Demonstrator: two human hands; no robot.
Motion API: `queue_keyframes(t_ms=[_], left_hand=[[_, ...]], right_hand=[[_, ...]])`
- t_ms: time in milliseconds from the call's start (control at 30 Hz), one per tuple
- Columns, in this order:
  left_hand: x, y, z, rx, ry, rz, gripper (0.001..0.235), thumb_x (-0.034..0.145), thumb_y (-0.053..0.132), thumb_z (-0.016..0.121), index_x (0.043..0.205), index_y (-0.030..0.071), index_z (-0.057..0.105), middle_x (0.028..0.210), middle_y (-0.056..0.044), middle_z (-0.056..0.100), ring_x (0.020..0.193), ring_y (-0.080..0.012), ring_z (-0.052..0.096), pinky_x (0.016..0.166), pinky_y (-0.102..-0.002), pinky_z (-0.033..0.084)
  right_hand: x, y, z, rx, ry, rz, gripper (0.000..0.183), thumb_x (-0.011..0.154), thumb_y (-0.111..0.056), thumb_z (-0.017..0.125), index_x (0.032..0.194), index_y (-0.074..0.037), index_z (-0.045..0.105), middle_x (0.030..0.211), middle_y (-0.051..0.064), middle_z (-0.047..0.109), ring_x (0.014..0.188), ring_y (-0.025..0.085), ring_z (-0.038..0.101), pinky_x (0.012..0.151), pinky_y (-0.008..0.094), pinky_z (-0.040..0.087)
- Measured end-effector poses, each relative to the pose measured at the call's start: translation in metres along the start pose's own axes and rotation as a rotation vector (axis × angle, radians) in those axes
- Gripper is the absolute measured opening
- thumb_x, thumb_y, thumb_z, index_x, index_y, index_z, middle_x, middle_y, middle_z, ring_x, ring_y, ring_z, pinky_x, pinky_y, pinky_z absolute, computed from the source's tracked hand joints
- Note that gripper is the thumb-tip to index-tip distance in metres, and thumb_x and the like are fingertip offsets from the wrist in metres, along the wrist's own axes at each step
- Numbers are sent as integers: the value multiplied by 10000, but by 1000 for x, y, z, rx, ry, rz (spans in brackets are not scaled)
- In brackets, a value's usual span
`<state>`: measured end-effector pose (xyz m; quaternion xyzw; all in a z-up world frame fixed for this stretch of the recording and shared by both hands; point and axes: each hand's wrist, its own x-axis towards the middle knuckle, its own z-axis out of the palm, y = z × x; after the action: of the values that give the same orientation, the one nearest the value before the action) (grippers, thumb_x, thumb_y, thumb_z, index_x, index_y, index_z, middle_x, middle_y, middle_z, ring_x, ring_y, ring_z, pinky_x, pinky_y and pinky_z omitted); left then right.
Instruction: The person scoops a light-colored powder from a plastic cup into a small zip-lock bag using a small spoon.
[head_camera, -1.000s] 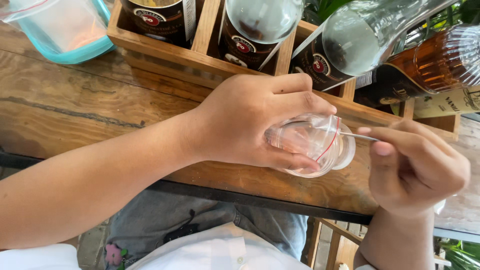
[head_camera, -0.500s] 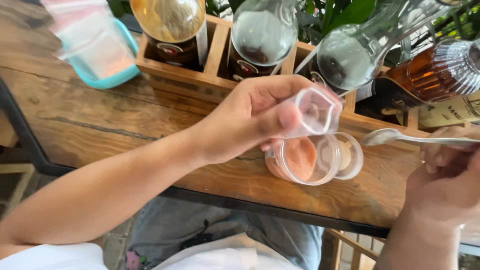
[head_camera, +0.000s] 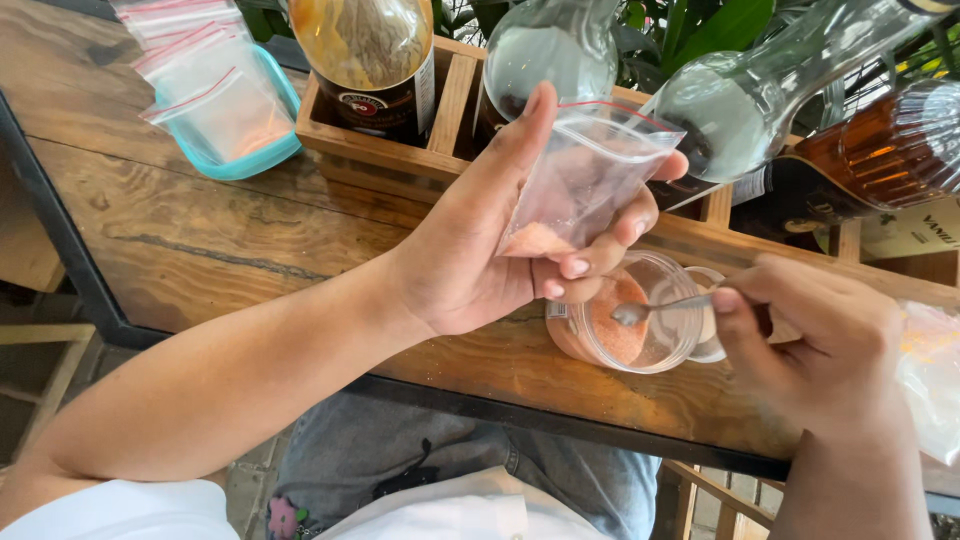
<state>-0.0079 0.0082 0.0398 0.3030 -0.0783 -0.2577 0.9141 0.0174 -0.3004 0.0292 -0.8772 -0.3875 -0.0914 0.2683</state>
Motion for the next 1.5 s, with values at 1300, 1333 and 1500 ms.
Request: queue_keyframes(t_ms=[1300,1333,1500], left_hand=[[2,-2,0,376,-40,71,1124,772,895,613,1541,75,633,919,13,512,700,-37,324,599,-220,308],[3,-2,-1,375,-39,70,1124,772,895,613,1541,75,633,919,13,512,700,-37,324,599,-220,308],[3,-4,-2,419,-51,84,1114,776,920,620,1515,87,643,910,10,513,698,-36,299,606,-213,275]], right_hand=[[-1,20,-9,460,118,469,329,1282,-91,596,1012,93,637,793,130,570,608,140,464,573,258,355],[-1,19,-10,461,118,471,329,1282,-91,596,1012,93,637,793,130,570,608,140,464,573,258,355],[-1,16,-12,379,111,444,344,1306,-52,583,1009,106,655,768,144,576,620,166,503,596,265,407]])
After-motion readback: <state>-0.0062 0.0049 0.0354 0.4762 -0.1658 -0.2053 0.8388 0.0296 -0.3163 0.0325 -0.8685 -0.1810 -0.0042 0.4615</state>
